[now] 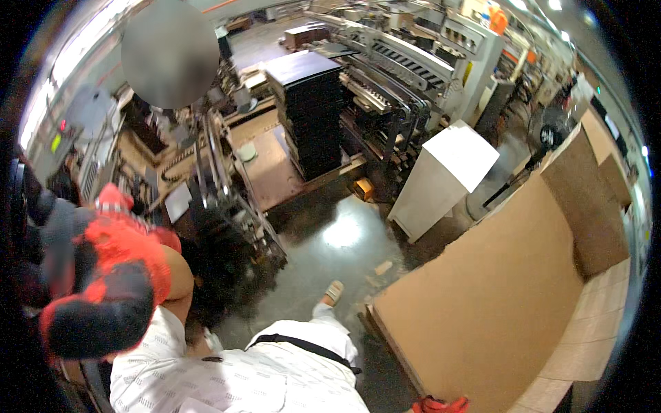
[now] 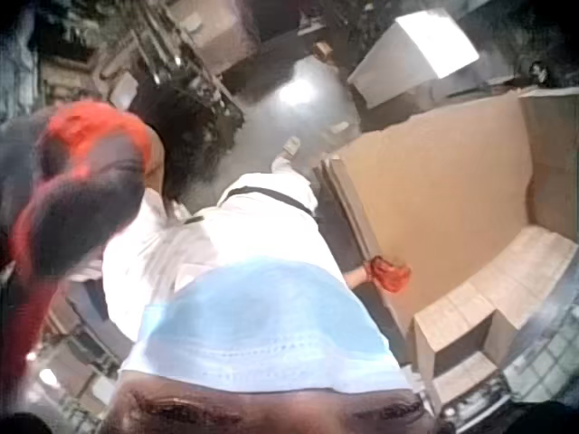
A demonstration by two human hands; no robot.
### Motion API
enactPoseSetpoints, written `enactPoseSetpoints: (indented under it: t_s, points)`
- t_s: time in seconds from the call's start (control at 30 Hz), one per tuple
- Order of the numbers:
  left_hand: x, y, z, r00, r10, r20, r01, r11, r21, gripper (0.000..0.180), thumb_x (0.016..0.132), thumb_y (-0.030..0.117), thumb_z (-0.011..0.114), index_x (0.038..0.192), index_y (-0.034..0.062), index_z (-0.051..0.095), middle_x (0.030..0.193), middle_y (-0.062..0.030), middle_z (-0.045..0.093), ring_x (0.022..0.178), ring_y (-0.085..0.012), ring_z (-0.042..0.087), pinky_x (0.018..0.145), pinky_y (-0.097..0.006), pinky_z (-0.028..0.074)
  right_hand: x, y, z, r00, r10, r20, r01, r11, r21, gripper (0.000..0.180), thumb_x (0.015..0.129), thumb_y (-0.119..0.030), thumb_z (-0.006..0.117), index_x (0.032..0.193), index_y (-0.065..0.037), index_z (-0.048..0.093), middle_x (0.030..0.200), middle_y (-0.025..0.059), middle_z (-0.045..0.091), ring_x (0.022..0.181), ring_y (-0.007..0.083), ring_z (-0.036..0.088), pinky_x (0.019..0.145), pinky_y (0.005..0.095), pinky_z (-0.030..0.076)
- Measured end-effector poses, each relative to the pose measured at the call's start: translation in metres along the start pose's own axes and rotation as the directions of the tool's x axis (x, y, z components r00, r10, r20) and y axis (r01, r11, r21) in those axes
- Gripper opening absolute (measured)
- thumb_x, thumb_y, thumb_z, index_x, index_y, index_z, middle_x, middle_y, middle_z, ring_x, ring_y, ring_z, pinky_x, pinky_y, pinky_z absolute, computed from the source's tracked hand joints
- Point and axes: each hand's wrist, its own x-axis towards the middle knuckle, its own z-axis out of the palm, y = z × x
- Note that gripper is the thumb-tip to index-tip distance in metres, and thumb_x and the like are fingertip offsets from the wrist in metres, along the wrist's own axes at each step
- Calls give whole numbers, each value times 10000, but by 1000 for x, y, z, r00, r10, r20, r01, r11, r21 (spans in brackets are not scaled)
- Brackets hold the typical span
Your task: The person repeatedly picks up dark rectangular panels from a machine and stacks them into a cardboard box. The person wears red gloves and handles the panels one at a time, placing them into the box with protective cardboard dividers.
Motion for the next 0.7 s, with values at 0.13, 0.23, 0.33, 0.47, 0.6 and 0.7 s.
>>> enactPoseSetpoints:
  t_s: [0.13,0.23,0.33,0.47,0.6,0.7]
  points:
    - [-21,48,170,983,113,144,-40,902,-429,573,856,142,774,1357,20,525,1304,-140,636,1134,-288,640,1011,-409,477,-60,-54,19,953,261,156,-230,954,-190,504,883,-425,709,1281,-145,577,1218,48,696,1045,181,628,970,388,482]
    - [-107,75,272,837,-25,547,433,641,-633,630,786,23,802,1358,-6,539,1251,-140,641,1176,-309,606,1032,-413,460,-91,-137,55,896,282,344,-257,959,-119,494,904,-413,680,1291,-125,572,1236,67,683,1071,200,616,985,390,471]
    - [-201,70,312,538,-151,829,785,448,-428,736,834,167,779,1468,10,440,1311,-161,590,1208,-298,584,1046,-378,446,-112,-236,102,806,202,556,-291,954,74,484,926,-401,651,1301,-106,567,1253,86,670,1097,219,605,1001,392,459]
    - [-246,32,363,375,-141,916,783,578,-232,805,814,200,814,1490,21,416,1426,-185,539,1334,-335,519,1119,-415,413,-118,-358,165,624,-19,781,-365,877,313,474,955,-385,613,1314,-79,561,1277,111,653,1131,245,589,1022,394,444]
    - [-293,-43,458,530,-179,829,567,802,-189,867,759,339,838,1480,74,437,1402,-215,554,1339,-413,497,1123,-481,406,-113,-457,225,422,-207,882,-466,785,408,467,983,-368,574,1327,-53,555,1301,137,637,1166,270,573,1042,397,429]
    - [-304,-123,536,456,-349,819,529,846,67,916,744,457,827,1503,142,423,1498,-216,464,1401,-431,415,1131,-522,354,-112,-518,258,275,-288,917,-520,758,394,463,1005,-356,545,1336,-33,551,1319,156,624,1192,289,561,1058,399,418]
